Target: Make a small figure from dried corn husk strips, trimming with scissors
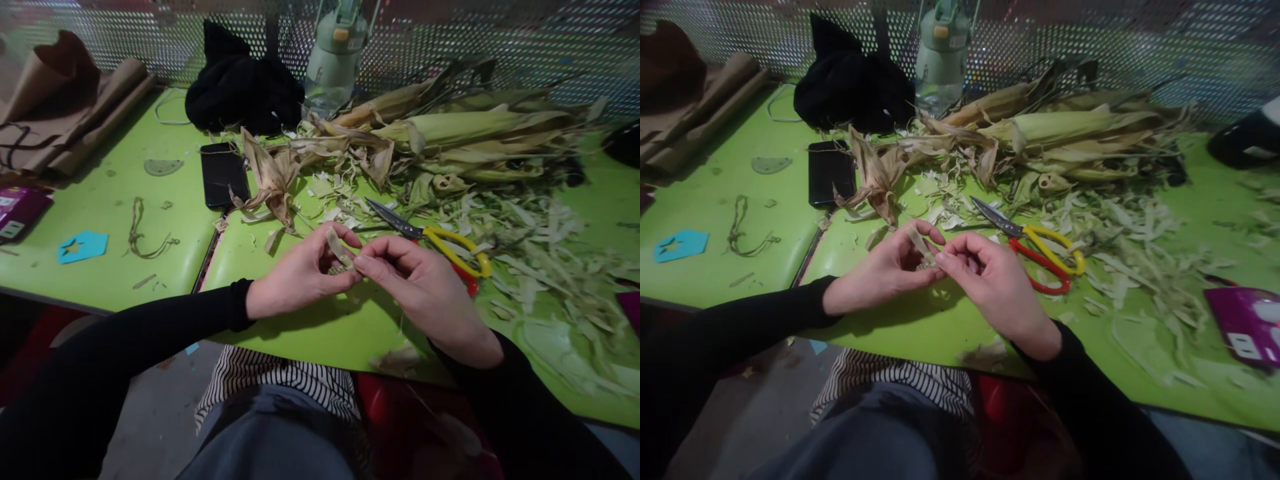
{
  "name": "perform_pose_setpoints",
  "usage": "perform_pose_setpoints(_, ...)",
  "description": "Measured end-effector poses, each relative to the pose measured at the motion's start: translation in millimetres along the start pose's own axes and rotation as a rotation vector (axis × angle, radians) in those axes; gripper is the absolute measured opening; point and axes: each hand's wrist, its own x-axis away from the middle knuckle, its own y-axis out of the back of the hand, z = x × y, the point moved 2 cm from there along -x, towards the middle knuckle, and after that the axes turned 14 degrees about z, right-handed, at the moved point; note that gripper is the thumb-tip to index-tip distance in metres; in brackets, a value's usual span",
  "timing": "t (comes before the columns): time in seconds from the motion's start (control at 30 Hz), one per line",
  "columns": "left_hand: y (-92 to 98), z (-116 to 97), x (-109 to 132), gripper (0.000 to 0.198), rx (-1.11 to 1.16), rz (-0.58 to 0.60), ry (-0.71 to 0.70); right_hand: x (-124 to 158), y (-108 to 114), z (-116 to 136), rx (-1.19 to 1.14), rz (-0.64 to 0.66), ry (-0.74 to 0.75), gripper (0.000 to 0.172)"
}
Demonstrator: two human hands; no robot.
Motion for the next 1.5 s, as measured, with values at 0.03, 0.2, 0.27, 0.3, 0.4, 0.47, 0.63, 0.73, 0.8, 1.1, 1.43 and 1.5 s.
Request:
perform_pose_setpoints(0.03,-0.7,0.2,0.0,0.033,-0.002,-0.004,-0.005,0.0,-0.6,-0.9,0.0,0.005,-0.006,0.022)
perform_pose_setpoints(0.2,-0.8,1.7,0.0,0.033,0.053,-0.029,0.034,-2.4,-1.0,-7.2,0.018,0.022,-0.016,0.023)
perform_pose_setpoints(0.27,2.0,1.0,0.0,0.033,0.118,-0.018,0.09,-4.0,0.7,-9.5,0.012,0.026,-0.011,0.023)
perform_pose_setpoints(0.3,4.1,0.2,0.1,0.03,0.146,-0.012,0.115,-4.7,1.7,-10.3,0.0,0.033,-0.007,0.023)
perform_pose_setpoints(0.4,11.5,-1.9,0.4,0.02,0.174,0.015,0.175,-5.4,4.0,-10.9,-0.033,0.051,0.009,0.021)
perform_pose_setpoints(0.47,15.1,-2.7,0.2,0.023,0.15,0.058,0.181,-5.0,4.1,-10.5,-0.043,0.053,0.024,0.019)
perform_pose_setpoints(0.63,17.5,-4.7,0.2,0.033,0.108,0.118,0.199,-3.7,1.4,-9.7,-0.1,0.049,0.068,0.018)
perform_pose_setpoints(0.73,15.1,-5.5,1.0,0.031,0.141,0.103,0.245,-3.7,-0.6,-9.3,-0.122,0.072,0.108,0.017)
perform_pose_setpoints(0.8,13.2,-5.5,1.5,0.026,0.17,0.062,0.248,-3.9,-1.6,-9.5,-0.142,0.071,0.121,0.017)
perform_pose_setpoints(1.1,11.0,0.1,3.1,0.018,0.22,-0.002,0.151,-1.7,-4.3,-7.2,-0.233,0.015,0.163,0.015)
perform_pose_setpoints(1.43,8.6,1.1,5.8,0.025,0.197,-0.067,0.172,-2.6,-3.5,-5.0,-0.198,-0.024,0.199,0.015)
perform_pose_setpoints(1.5,9.7,2.9,4.8,0.024,0.22,-0.076,0.196,-2.5,-4.9,-6.7,-0.179,-0.035,0.203,0.015)
